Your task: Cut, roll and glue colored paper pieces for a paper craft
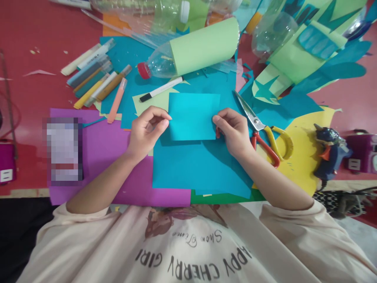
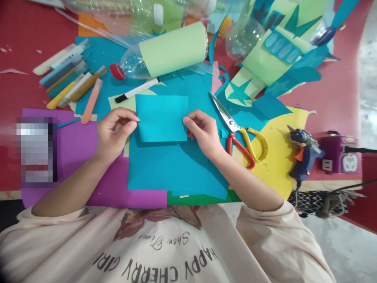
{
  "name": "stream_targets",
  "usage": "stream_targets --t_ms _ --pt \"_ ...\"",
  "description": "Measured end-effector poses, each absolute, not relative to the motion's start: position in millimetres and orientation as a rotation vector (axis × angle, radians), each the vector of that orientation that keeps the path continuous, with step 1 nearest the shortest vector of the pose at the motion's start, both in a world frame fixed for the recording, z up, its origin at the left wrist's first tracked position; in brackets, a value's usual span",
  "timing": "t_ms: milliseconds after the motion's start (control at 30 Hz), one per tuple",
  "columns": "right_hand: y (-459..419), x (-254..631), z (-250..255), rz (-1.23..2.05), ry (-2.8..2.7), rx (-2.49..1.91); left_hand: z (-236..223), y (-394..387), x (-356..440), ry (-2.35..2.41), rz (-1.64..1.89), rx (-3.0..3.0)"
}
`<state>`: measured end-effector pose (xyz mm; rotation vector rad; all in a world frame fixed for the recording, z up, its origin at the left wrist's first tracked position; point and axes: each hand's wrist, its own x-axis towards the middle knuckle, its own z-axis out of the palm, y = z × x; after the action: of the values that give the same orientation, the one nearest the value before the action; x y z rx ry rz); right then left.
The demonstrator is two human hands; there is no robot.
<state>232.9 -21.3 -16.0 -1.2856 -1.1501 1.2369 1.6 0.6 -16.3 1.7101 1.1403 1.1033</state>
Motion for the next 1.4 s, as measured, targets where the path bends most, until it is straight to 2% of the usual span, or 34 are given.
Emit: stream_targets --t_ms 633,1400 --pt "-23 233 -16 1.215 -1.217 -1.298 -12 -3 1 1.254 1.133 1.729" --pt "-23 233 -17 1.199 -1.197 -1.298 -23 0 -4 1.043 1.164 1.723"
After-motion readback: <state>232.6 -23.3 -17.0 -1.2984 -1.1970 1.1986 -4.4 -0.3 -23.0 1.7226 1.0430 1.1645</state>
